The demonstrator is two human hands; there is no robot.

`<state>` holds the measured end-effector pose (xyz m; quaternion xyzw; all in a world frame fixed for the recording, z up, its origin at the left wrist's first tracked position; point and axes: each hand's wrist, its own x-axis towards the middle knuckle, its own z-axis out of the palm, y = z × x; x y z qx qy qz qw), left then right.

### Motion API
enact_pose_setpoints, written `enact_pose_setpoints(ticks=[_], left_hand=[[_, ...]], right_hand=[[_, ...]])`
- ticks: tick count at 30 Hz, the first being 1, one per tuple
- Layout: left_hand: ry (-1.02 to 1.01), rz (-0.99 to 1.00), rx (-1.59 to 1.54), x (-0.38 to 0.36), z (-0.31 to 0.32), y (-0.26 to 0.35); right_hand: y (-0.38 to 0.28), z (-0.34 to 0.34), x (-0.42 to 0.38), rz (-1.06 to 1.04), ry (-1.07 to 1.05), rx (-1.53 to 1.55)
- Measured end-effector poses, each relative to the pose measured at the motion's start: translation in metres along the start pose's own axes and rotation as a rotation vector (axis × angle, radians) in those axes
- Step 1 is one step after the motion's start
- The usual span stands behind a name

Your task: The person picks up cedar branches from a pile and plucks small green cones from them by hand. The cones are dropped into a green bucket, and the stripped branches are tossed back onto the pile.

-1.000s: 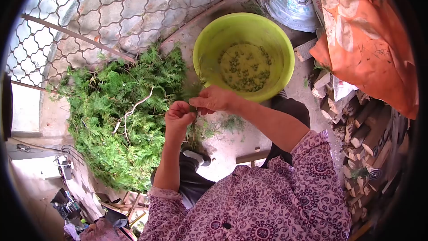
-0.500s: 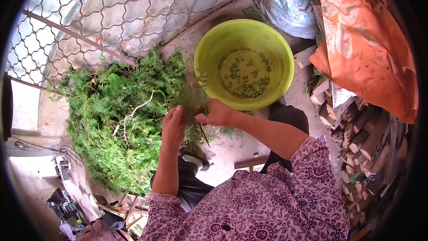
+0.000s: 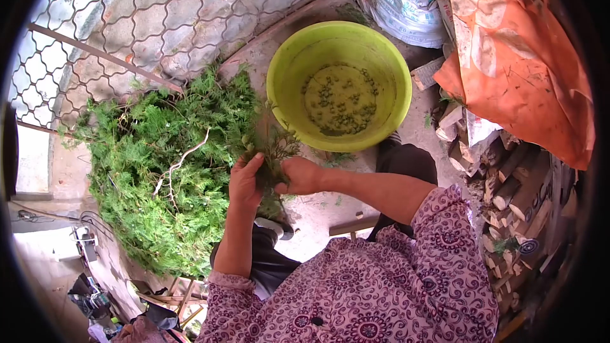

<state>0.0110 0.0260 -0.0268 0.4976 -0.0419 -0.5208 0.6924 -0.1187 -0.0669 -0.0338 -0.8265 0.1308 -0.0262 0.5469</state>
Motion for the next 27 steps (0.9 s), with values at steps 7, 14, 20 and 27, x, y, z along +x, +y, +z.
enact_pose_setpoints(ticks=[7, 14, 20, 27], left_hand=[[0.096, 0.179, -0.043, -0.012, 0.004, 0.023], [0.192, 0.245, 0.037, -0.021, -0.010, 0.039], [0.277, 0.244, 0.055, -0.028, -0.019, 0.047], [0.326, 0.205, 0.026, -0.031, -0.024, 0.048]], right_hand=[[0.067, -0.101, 0.029, 0.304, 0.192, -0.125], [0.231, -0.061, 0.043, 0.492, -0.007, -0.768], [0.292, -0.011, 0.063, 0.832, -0.147, -0.338], [0.328, 0.017, 0.085, 0.886, -0.205, -0.415]])
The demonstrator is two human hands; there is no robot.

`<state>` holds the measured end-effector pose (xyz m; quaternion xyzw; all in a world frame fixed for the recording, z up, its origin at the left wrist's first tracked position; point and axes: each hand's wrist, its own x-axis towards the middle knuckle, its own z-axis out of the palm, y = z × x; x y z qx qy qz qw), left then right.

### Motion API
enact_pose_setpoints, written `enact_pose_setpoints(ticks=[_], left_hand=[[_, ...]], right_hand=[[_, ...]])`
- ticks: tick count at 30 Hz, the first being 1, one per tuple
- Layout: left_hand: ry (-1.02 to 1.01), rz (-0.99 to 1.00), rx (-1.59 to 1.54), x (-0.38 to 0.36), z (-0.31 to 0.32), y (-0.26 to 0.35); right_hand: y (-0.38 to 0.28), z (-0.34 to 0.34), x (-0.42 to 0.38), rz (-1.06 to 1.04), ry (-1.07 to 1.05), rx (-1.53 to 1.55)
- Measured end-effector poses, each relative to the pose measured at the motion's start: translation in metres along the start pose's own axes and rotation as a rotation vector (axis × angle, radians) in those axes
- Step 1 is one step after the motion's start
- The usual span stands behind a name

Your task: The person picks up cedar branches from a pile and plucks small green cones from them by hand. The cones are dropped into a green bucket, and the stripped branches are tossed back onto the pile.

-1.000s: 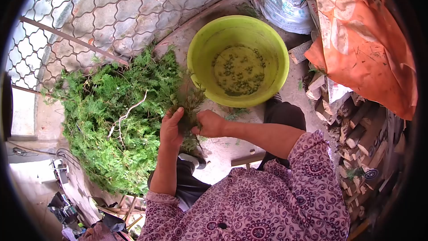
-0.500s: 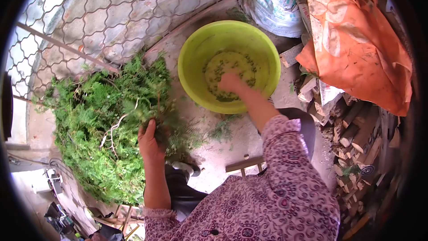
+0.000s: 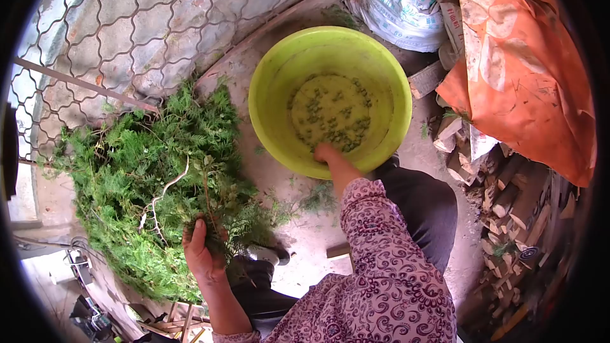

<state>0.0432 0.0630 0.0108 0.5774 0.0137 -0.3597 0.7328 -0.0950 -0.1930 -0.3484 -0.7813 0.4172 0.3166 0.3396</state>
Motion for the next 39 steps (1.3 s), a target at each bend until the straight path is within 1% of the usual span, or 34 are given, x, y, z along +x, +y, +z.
enact_pose_setpoints(ticks=[1, 3, 4, 6, 7, 9, 10, 12, 13, 15, 16, 18, 19, 21, 22, 24, 25, 27, 28, 30, 31, 33, 34, 36, 37, 39], left_hand=[[-0.006, -0.005, 0.006, 0.001, -0.001, -0.001], [-0.006, -0.003, 0.005, 0.000, 0.000, -0.001], [-0.005, -0.009, 0.003, 0.000, 0.004, 0.001], [-0.009, -0.021, -0.004, -0.001, 0.007, 0.002], [-0.003, -0.017, -0.007, -0.001, 0.007, 0.003], [-0.050, -0.009, 0.006, -0.002, 0.011, 0.006], [-0.077, -0.013, -0.028, -0.003, 0.013, 0.007], [-0.082, 0.006, -0.026, -0.002, 0.012, 0.006], [-0.085, 0.015, -0.016, -0.001, 0.011, 0.007], [-0.113, 0.046, -0.085, -0.001, 0.013, 0.009], [-0.128, 0.064, -0.060, 0.003, 0.009, 0.006], [-0.151, 0.093, -0.033, 0.007, 0.008, 0.003], [-0.159, 0.104, -0.050, 0.008, 0.007, 0.002], [-0.205, 0.093, -0.062, 0.008, 0.009, 0.002], [-0.239, 0.085, -0.064, 0.005, 0.009, 0.005], [-0.245, 0.082, -0.070, 0.002, 0.011, 0.007], [-0.248, 0.068, -0.058, 0.001, 0.010, 0.006], [-0.262, 0.045, -0.054, 0.000, 0.010, 0.004], [-0.279, 0.026, -0.046, 0.000, 0.010, 0.004], [-0.279, 0.024, -0.024, -0.001, 0.015, 0.002], [-0.286, 0.025, -0.006, -0.002, 0.019, 0.002], [-0.285, 0.003, 0.014, -0.003, 0.022, -0.001], [-0.288, 0.014, 0.022, 0.000, 0.023, -0.003], [-0.274, 0.030, 0.046, 0.005, 0.026, -0.007], [-0.264, 0.022, 0.051, 0.007, 0.028, -0.008], [-0.249, 0.011, 0.066, 0.009, 0.033, -0.009]], right_hand=[[-0.001, 0.000, -0.006, -0.003, -0.005, -0.002], [-0.001, -0.007, -0.027, 0.094, 0.175, 0.185], [-0.001, -0.016, -0.036, 0.089, 0.173, 0.181], [0.002, -0.027, -0.048, -0.047, 0.050, -0.038], [0.005, -0.023, -0.049, -0.053, 0.049, -0.044], [0.011, -0.021, -0.050, -0.162, 0.226, -0.136], [0.018, -0.023, -0.055, -0.168, 0.235, -0.144], [0.021, -0.032, -0.064, -0.261, 0.158, -0.082], [0.008, -0.044, -0.080, -0.277, 0.172, -0.096], [-0.017, -0.078, -0.146, -0.199, 0.045, -0.005], [-0.023, -0.083, -0.161, -0.202, 0.061, -0.020], [-0.031, -0.086, -0.190, -0.490, -0.007, -0.012], [-0.035, -0.084, -0.205, -0.488, 0.006, -0.030], [-0.044, -0.086, -0.232, -0.683, 0.011, -0.034], [-0.052, -0.097, -0.252, -0.681, 0.018, -0.050], [-0.066, -0.117, -0.288, -0.719, 0.210, 0.178], [-0.071, -0.121, -0.292, -0.715, 0.203, 0.174], [-0.080, -0.133, -0.292, -0.779, 0.282, 0.724], [-0.086, -0.136, -0.293, -0.776, 0.272, 0.726], [-0.098, -0.141, -0.293, -0.769, 0.054, 1.067], [-0.105, -0.146, -0.293, -0.764, 0.041, 1.072], [-0.118, -0.151, -0.296, -0.759, 0.093, 1.147], [-0.124, -0.151, -0.301, -0.748, 0.077, 1.151], [-0.135, -0.154, -0.309, -0.861, 0.273, 1.080], [-0.135, -0.153, -0.310, -0.855, 0.262, 1.088], [-0.133, -0.149, -0.311, -0.993, 0.660, 0.663]])
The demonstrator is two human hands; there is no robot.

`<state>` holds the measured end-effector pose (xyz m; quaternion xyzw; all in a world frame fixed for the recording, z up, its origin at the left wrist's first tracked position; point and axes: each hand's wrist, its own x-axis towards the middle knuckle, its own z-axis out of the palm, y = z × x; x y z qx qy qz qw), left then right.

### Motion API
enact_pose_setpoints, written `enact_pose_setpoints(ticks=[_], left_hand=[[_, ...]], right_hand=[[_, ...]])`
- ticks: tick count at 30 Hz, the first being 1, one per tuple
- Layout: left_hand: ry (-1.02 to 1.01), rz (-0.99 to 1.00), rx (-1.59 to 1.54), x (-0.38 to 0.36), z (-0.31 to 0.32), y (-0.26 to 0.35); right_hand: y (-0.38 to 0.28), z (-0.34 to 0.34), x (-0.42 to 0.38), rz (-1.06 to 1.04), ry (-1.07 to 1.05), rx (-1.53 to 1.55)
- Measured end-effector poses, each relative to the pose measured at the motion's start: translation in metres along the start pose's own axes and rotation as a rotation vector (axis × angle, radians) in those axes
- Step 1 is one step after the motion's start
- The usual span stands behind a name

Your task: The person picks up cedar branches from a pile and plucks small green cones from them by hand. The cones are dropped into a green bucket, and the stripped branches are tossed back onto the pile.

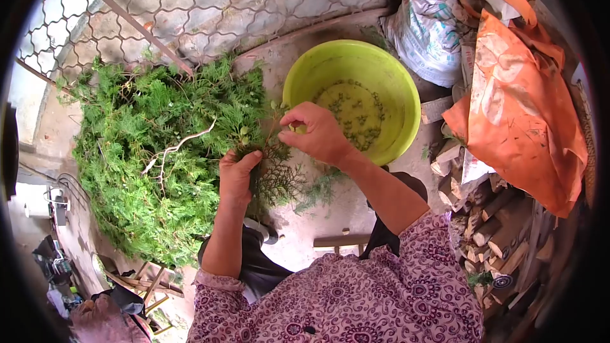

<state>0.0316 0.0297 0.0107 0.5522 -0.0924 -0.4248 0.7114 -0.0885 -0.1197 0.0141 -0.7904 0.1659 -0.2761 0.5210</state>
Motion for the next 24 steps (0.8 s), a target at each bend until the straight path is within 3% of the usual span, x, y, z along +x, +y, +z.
enact_pose_setpoints(ticks=[7, 9, 16, 18, 24], left_hand=[[-0.108, -0.060, -0.025, 0.001, 0.006, -0.008], [-0.126, -0.064, -0.009, 0.001, 0.005, -0.009], [-0.131, -0.096, -0.032, -0.001, 0.005, -0.004], [-0.115, -0.110, -0.048, -0.001, 0.005, -0.003], [-0.106, -0.148, -0.032, -0.002, 0.007, -0.006]], right_hand=[[-0.006, 0.005, -0.009, 0.043, -0.135, -0.117], [-0.007, 0.005, -0.009, 0.078, -0.161, 0.036], [-0.005, 0.007, -0.010, -0.004, -0.154, 0.043], [-0.005, 0.007, -0.009, -0.130, -0.127, -0.021], [-0.008, 0.009, -0.014, -0.123, -0.175, -0.289]])
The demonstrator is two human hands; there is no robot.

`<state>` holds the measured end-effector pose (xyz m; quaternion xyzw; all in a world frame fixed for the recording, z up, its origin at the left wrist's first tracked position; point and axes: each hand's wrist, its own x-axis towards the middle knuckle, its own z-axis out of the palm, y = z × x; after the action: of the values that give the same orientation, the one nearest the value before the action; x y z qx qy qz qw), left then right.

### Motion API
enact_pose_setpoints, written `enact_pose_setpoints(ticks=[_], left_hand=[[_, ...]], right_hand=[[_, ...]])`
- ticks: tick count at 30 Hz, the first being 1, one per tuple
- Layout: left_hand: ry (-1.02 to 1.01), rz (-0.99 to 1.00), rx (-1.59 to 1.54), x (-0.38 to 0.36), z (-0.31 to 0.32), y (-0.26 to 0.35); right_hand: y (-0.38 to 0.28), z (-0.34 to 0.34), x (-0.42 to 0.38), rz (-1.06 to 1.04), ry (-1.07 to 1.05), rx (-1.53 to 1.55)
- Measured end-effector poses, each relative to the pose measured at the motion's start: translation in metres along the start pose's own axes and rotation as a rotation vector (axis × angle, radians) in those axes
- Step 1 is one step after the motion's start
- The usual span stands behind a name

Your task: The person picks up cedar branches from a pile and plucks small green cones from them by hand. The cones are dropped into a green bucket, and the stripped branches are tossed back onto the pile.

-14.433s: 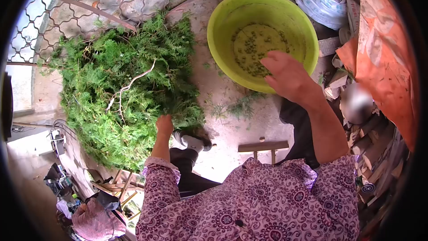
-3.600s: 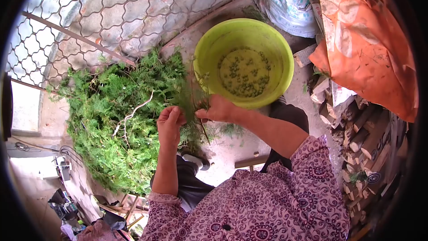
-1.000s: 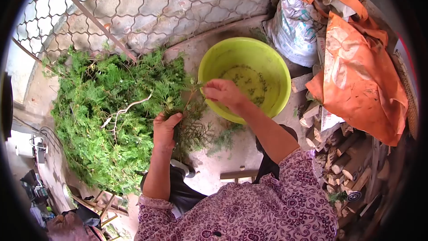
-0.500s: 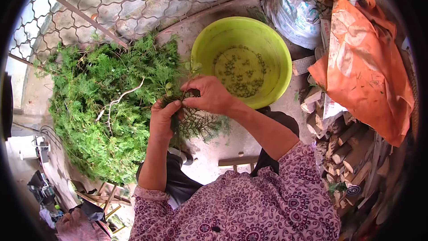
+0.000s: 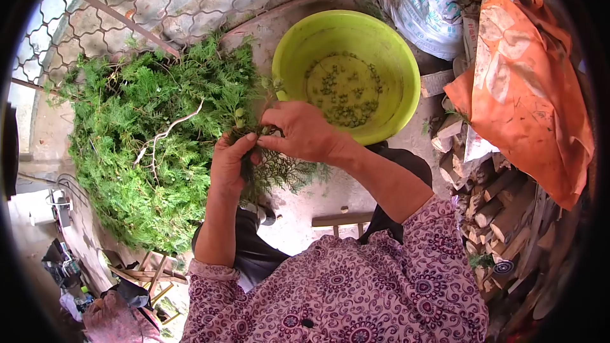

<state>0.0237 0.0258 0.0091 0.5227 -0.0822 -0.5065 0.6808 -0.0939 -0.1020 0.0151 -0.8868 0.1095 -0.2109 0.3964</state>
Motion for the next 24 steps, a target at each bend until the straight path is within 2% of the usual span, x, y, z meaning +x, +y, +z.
enact_pose_setpoints(ticks=[4, 6, 7, 9, 10, 12, 16, 18, 19, 21, 24], left_hand=[[-0.074, -0.030, -0.089, -0.001, -0.001, 0.000], [-0.153, -0.091, -0.145, -0.004, 0.001, 0.003], [-0.155, -0.090, -0.145, -0.004, 0.002, 0.005], [-0.092, -0.114, -0.151, -0.006, 0.005, 0.008], [-0.093, -0.113, -0.151, -0.007, 0.005, 0.007], [-0.134, -0.070, -0.061, -0.006, 0.004, 0.003], [-0.048, 0.028, 0.149, 0.000, 0.000, -0.011], [-0.084, 0.024, 0.182, 0.001, -0.002, -0.015], [-0.081, 0.024, 0.182, 0.001, -0.002, -0.018], [-0.112, 0.050, 0.253, 0.002, -0.001, -0.021], [-0.121, 0.047, 0.256, 0.002, 0.002, -0.023]], right_hand=[[-0.003, -0.002, -0.001, 0.033, -0.030, 0.208], [-0.002, -0.004, -0.003, 0.214, -0.095, 0.451], [-0.002, -0.009, -0.002, 0.214, -0.094, 0.449], [0.000, -0.025, 0.003, 0.557, -0.056, 0.768], [0.006, -0.026, 0.004, 0.556, -0.055, 0.767], [0.021, -0.028, 0.007, 0.669, 0.264, 1.349], [0.031, -0.047, 0.003, 0.630, 0.349, 1.269], [0.028, -0.052, 0.002, 0.511, 0.195, 1.158], [0.022, -0.050, 0.002, 0.511, 0.193, 1.159], [0.008, -0.042, 0.002, 0.538, -0.008, 0.889], [0.012, -0.027, 0.002, 0.552, -0.049, 0.821]])
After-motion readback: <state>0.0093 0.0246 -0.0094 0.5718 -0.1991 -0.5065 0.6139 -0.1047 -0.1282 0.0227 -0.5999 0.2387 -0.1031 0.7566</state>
